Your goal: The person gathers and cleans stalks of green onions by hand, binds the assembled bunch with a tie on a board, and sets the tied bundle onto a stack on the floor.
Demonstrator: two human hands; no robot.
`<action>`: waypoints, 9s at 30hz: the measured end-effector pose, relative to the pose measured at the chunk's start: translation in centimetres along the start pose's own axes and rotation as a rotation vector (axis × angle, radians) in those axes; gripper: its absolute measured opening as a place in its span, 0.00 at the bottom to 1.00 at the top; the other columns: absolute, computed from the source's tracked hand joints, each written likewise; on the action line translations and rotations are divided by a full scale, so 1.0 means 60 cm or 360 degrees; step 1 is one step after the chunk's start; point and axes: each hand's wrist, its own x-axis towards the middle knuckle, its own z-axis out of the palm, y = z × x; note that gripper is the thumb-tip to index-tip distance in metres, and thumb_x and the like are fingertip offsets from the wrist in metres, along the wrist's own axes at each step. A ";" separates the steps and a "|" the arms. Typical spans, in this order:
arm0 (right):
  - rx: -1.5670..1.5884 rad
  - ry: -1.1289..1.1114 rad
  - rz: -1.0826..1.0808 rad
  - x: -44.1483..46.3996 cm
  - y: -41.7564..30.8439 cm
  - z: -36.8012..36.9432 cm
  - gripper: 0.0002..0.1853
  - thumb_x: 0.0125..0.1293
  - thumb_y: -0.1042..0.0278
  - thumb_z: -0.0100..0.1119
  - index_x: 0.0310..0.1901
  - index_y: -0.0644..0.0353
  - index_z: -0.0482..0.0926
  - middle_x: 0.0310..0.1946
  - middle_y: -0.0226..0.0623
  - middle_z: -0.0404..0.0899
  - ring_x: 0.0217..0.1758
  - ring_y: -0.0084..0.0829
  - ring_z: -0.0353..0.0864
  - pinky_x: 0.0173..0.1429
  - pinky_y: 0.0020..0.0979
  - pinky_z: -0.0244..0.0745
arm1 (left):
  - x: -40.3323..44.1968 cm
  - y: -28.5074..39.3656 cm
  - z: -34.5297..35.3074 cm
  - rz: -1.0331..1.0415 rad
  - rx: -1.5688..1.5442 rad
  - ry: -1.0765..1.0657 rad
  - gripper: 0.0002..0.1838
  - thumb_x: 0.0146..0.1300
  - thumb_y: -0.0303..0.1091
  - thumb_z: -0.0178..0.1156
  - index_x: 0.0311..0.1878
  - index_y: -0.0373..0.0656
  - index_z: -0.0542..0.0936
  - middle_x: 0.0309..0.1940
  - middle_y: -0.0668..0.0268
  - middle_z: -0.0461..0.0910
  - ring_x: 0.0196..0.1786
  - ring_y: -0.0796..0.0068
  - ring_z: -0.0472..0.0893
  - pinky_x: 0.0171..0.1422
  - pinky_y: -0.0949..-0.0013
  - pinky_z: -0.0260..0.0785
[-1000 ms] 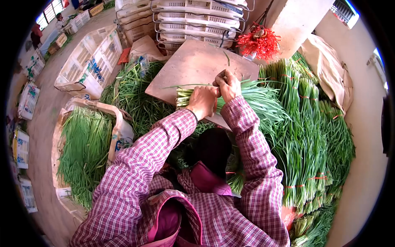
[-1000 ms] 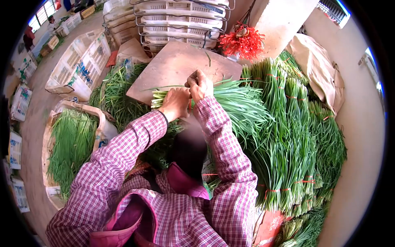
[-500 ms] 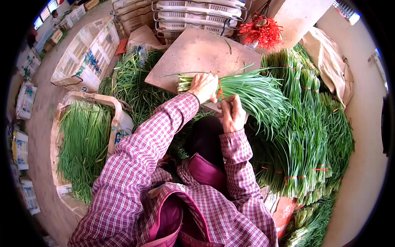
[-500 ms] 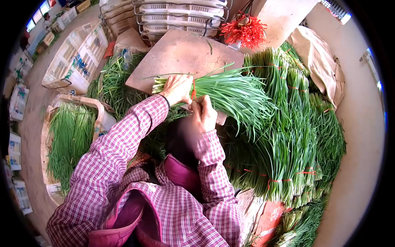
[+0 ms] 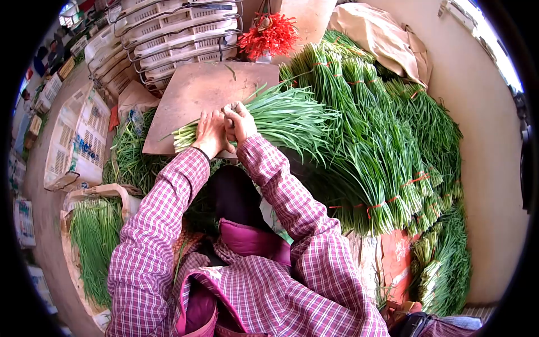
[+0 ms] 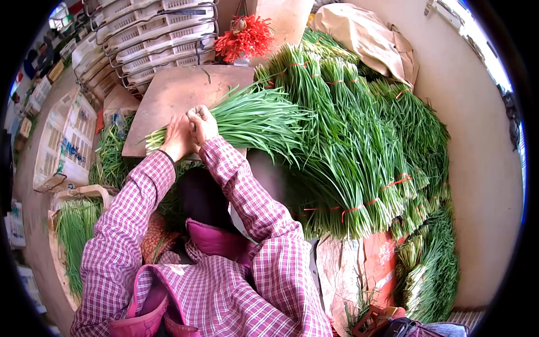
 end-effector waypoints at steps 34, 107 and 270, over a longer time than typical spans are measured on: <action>-0.2178 0.0146 -0.1460 -0.101 -0.053 0.040 0.17 0.57 0.56 0.66 0.43 0.56 0.78 0.34 0.33 0.80 0.42 0.37 0.79 0.47 0.36 0.74 | -0.091 -0.065 -0.131 -0.0434 -0.0260 -0.0143 0.37 0.31 0.49 0.76 0.45 0.38 0.76 0.37 0.50 0.83 0.43 0.48 0.82 0.48 0.53 0.74; -0.1662 -0.0287 -0.1219 -0.141 -0.044 0.211 0.13 0.56 0.61 0.65 0.39 0.60 0.83 0.27 0.36 0.79 0.30 0.33 0.78 0.38 0.31 0.72 | -0.544 -0.149 -0.123 -0.1281 -0.3421 -0.0501 0.32 0.48 0.28 0.70 0.58 0.33 0.72 0.47 0.55 0.81 0.41 0.65 0.83 0.48 0.62 0.81; -0.2683 -0.0135 -0.2430 -0.089 -0.273 0.265 0.09 0.58 0.69 0.66 0.42 0.52 0.83 0.39 0.34 0.84 0.39 0.28 0.83 0.41 0.29 0.81 | -0.430 -0.056 -0.141 -0.0663 -0.2618 0.0578 0.46 0.52 0.39 0.70 0.69 0.35 0.56 0.62 0.57 0.69 0.64 0.66 0.69 0.71 0.64 0.57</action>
